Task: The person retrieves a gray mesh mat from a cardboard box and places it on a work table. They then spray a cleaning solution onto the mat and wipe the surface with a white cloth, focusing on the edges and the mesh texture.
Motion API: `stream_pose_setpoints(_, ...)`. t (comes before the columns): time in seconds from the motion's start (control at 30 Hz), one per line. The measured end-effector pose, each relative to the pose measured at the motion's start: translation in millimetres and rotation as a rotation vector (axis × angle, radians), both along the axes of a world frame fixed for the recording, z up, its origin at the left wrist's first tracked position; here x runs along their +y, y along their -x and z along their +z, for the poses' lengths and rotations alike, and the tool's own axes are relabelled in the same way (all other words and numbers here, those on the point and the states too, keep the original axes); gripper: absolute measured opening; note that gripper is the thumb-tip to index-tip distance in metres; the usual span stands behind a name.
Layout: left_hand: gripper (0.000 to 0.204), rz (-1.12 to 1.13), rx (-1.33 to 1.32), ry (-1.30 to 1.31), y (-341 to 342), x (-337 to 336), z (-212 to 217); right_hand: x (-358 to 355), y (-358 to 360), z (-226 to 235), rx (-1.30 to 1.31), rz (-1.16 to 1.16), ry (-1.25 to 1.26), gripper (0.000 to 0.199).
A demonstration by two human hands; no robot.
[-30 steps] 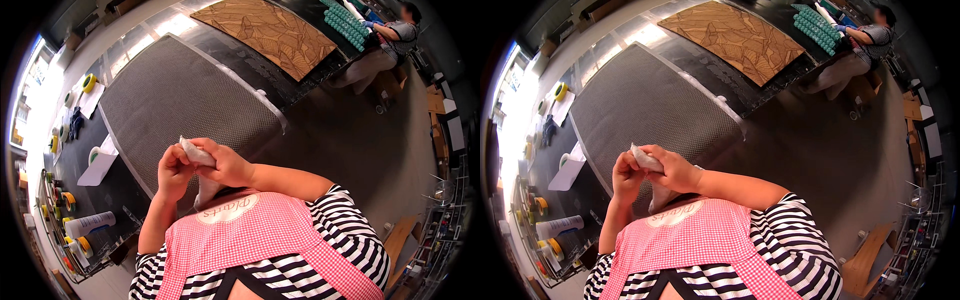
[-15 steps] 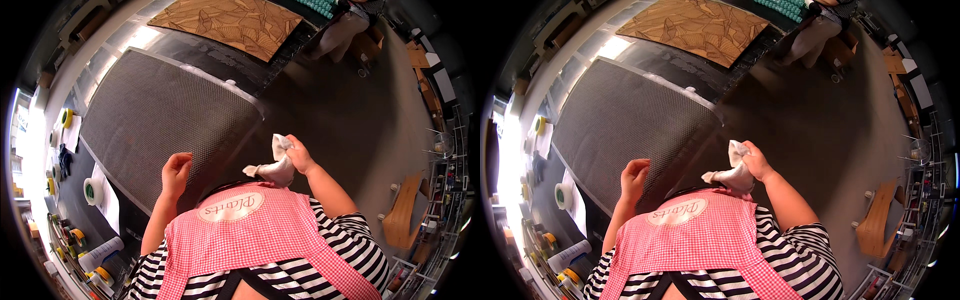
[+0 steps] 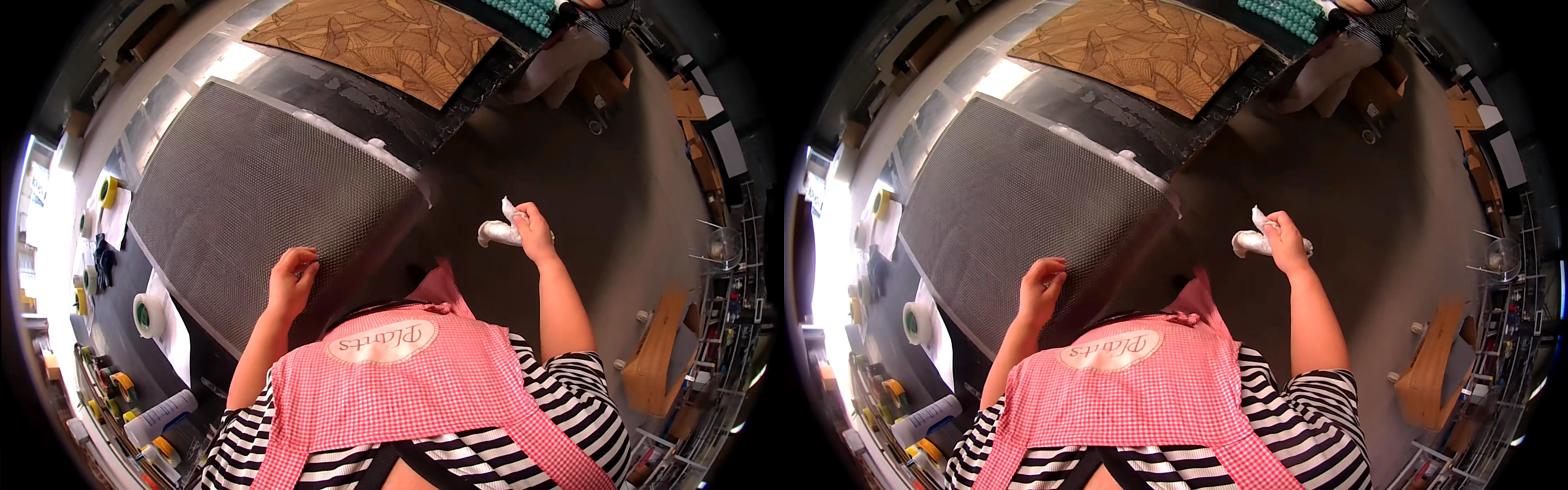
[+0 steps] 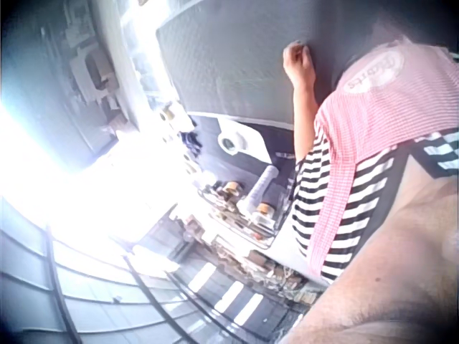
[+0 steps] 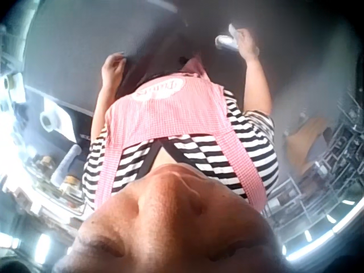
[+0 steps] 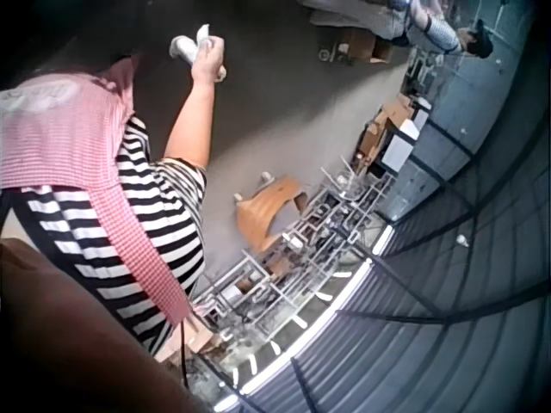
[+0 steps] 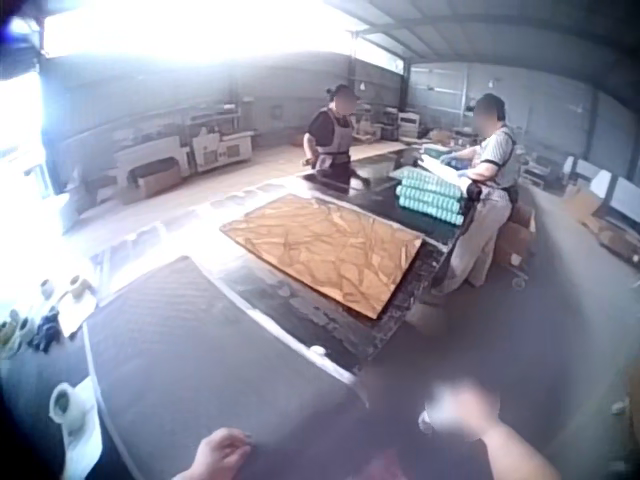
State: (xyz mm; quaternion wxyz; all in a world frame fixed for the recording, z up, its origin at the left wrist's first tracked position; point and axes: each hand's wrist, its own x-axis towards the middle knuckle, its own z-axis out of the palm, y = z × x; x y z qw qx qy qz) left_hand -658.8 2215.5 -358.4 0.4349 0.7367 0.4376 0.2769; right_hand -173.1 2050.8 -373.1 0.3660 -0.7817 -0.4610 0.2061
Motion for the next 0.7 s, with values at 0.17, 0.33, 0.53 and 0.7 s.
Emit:
stream_pose_setpoints(0.17,0.011,0.172,0.027,-0.08,-10,30,7,134,5,37,-0.088,0.268,-0.256,0.012)
stream_pose_setpoints(0.33,0.01,0.427,0.298,-0.328,-23,58,-4,266,51,33,-0.132,0.595,-0.373,0.01)
stream_pose_setpoints(0.53,0.015,0.488,0.56,-0.497,-36,57,-39,310,85,-7,-0.32,0.791,-0.232,0.011)
stream_pose_setpoints(0.7,0.016,0.498,0.571,-0.47,-38,59,-39,313,74,-6,-0.341,0.919,-0.232,0.009)
